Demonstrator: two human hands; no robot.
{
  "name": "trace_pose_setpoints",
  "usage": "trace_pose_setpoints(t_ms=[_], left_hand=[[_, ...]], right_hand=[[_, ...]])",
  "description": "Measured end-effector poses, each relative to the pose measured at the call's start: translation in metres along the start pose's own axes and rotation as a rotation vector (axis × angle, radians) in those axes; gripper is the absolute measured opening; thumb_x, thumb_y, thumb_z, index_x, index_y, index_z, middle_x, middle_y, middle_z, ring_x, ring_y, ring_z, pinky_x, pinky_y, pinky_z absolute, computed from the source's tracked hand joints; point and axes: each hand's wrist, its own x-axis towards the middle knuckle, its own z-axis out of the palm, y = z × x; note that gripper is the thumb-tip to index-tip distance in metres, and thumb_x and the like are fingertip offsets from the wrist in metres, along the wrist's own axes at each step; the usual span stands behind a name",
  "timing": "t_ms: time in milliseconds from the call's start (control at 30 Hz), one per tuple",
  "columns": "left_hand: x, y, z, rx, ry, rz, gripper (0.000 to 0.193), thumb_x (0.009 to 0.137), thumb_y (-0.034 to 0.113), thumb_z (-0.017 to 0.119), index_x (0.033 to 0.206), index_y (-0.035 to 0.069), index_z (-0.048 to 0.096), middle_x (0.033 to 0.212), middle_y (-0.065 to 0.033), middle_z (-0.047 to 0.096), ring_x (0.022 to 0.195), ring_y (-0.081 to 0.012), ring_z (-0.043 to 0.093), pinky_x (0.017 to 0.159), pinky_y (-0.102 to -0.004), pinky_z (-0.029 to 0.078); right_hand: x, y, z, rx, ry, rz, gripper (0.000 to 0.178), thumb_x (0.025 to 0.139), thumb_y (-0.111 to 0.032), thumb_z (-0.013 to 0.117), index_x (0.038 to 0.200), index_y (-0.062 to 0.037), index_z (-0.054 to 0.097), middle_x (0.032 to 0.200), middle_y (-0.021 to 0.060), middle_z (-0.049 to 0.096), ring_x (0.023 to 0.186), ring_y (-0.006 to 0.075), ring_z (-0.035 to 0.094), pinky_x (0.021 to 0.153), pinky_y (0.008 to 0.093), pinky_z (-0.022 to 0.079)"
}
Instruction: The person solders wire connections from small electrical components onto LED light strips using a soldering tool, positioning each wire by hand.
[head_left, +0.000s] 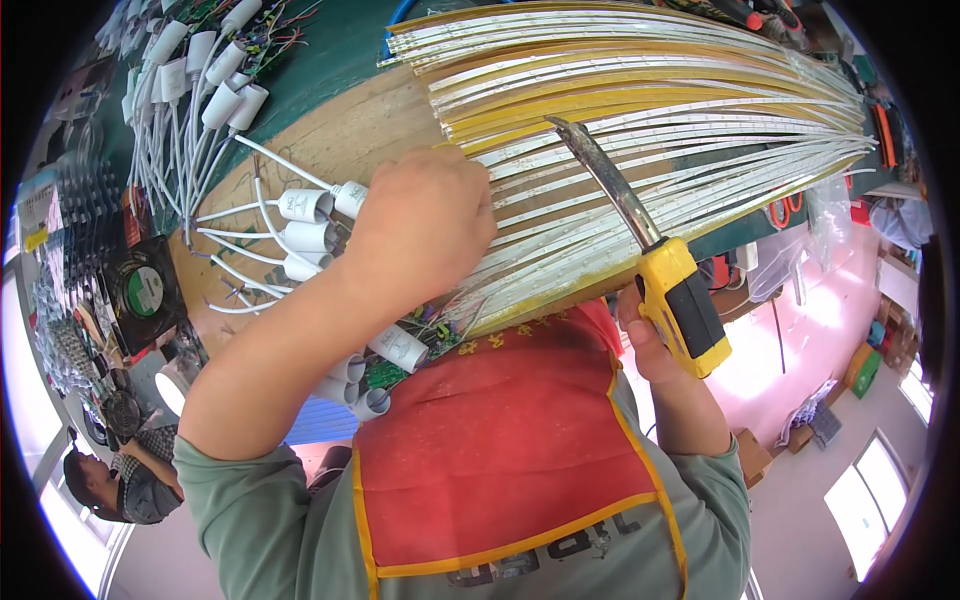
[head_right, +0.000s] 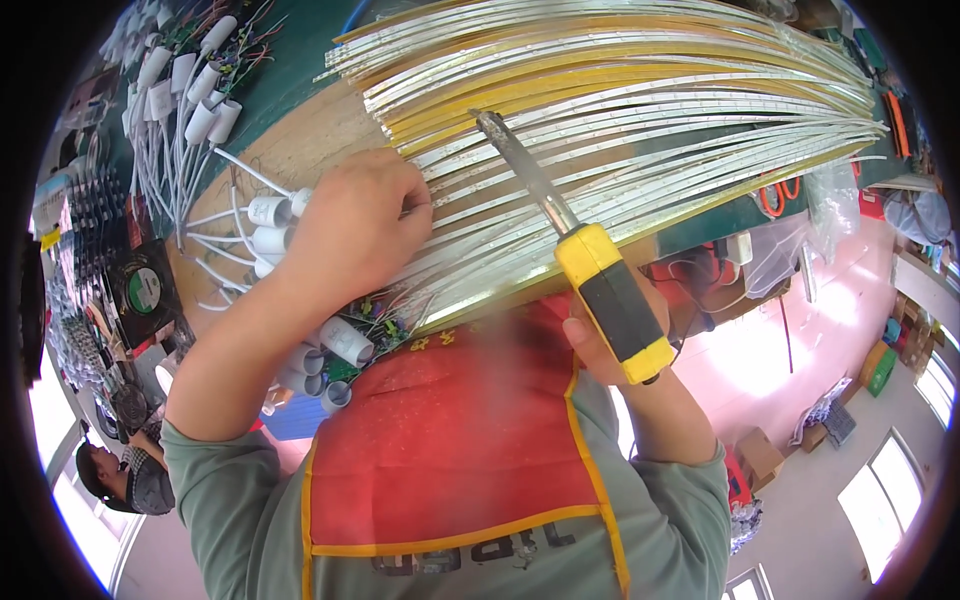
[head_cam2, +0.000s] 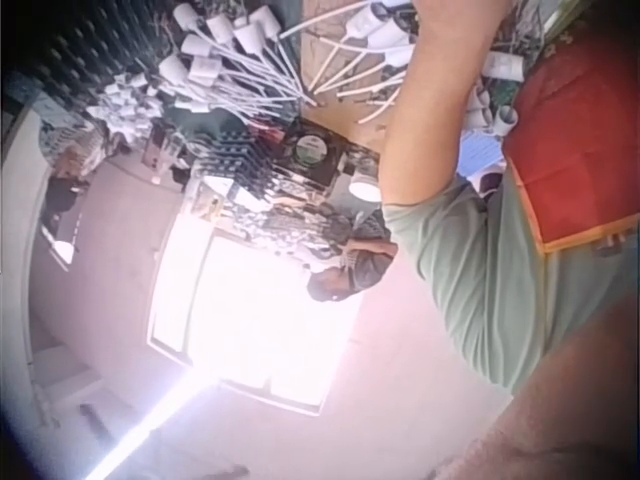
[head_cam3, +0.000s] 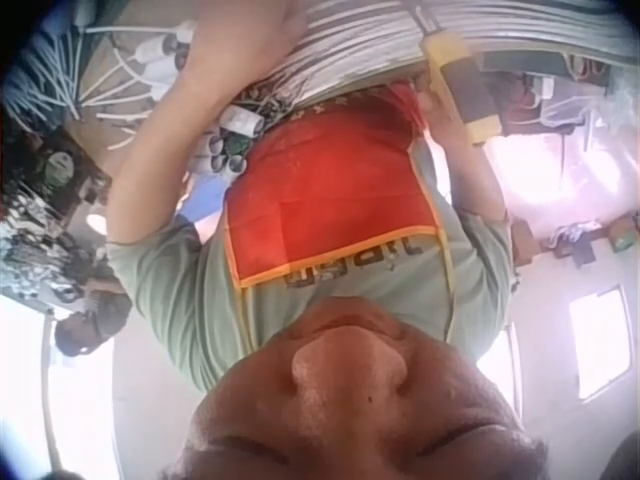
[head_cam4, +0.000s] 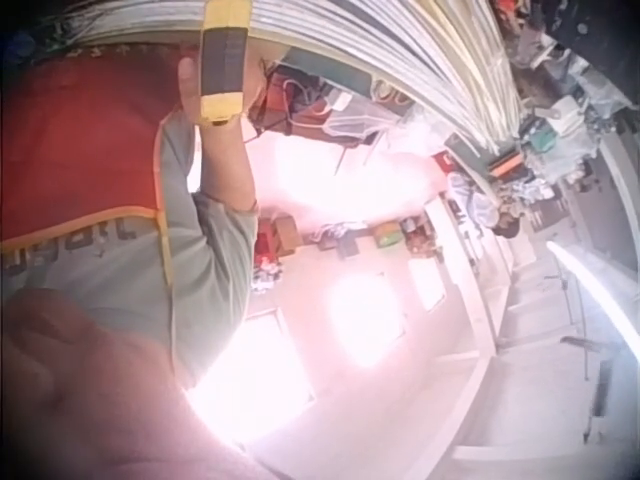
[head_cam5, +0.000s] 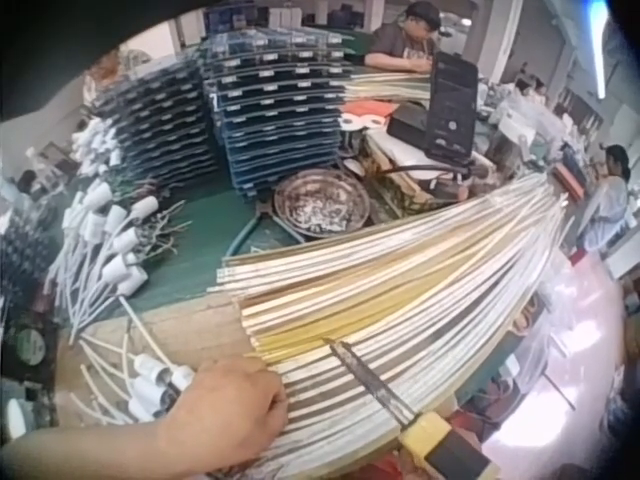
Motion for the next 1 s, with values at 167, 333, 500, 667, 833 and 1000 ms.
trace_pose_setpoints(t_ms=[167, 333, 500, 667, 833, 1000], left_hand=[[0.001, 0.000, -0.004, -0.001, -0.032, -0.016, 0.008, 0.078, 0.010, 0.066, 0.079, 0.002, 0.066, 0.083, -0.0170, 0.064, 0.085, -0.0384, 0.062, 0.080, -0.0474, 0.050], [-0.011, -0.006, -0.025, -0.029, -0.041, 0.117, 0.016, 0.078, 0.012, 0.068, 0.092, 0.005, 0.065, 0.089, -0.0144, 0.065, 0.092, -0.0373, 0.061, 0.082, -0.0466, 0.048], [-0.020, -0.016, -0.042, 0.111, -0.088, 0.210, 0.018, 0.080, 0.013, 0.069, 0.097, 0.007, 0.065, 0.091, -0.0114, 0.065, 0.091, -0.0340, 0.060, 0.081, -0.0437, 0.047], [-0.039, -0.014, -0.072, 0.154, -0.117, 0.297, 0.019, 0.080, 0.011, 0.070, 0.099, 0.009, 0.066, 0.087, -0.0081, 0.062, 0.088, -0.0316, 0.059, 0.078, -0.0429, 0.046], [-0.070, 0.002, -0.106, 0.287, -0.387, 0.251, 0.026, 0.077, 0.014, 0.075, 0.101, 0.010, 0.068, 0.084, -0.0046, 0.058, 0.086, -0.0294, 0.059, 0.078, -0.0424, 0.046], [-0.070, -0.001, -0.097, 0.080, -0.342, 0.273, 0.031, 0.077, 0.023, 0.077, 0.103, 0.009, 0.068, 0.087, -0.0065, 0.061, 0.089, -0.0307, 0.062, 0.079, -0.0423, 0.047]], right_hand=[[0.000, 0.006, -0.004, 0.134, 0.015, -0.011, 0.033, 0.089, -0.027, 0.072, 0.103, -0.0022, 0.056, 0.079, 0.0016, 0.055, 0.068, 0.0114, 0.052, 0.060, 0.0271, 0.042], [0.001, -0.001, -0.001, 0.119, 0.033, -0.002, 0.049, 0.089, -0.043, 0.071, 0.113, -0.0041, 0.052, 0.075, -0.0025, 0.047, 0.065, 0.0086, 0.043, 0.059, 0.0262, 0.037], [0.000, 0.001, -0.006, 0.241, 0.026, -0.036, 0.035, 0.086, -0.013, 0.073, 0.113, 0.0039, 0.059, 0.082, 0.0056, 0.061, 0.071, 0.0128, 0.057, 0.063, 0.0276, 0.046], [0.005, -0.013, -0.005, 0.292, 0.028, -0.048, 0.035, 0.085, -0.015, 0.076, 0.110, 0.0033, 0.060, 0.082, 0.0052, 0.061, 0.069, 0.0122, 0.056, 0.060, 0.0263, 0.044], [0.004, -0.019, 0.000, 0.375, 0.037, -0.037, 0.033, 0.084, -0.017, 0.078, 0.105, 0.0019, 0.061, 0.081, 0.0050, 0.060, 0.067, 0.0124, 0.055, 0.059, 0.0252, 0.043], [0.015, -0.022, 0.005, 0.288, 0.029, -0.042, 0.030, 0.086, -0.020, 0.076, 0.104, -0.0017, 0.062, 0.081, 0.0026, 0.059, 0.071, 0.0131, 0.056, 0.063, 0.0257, 0.044]])
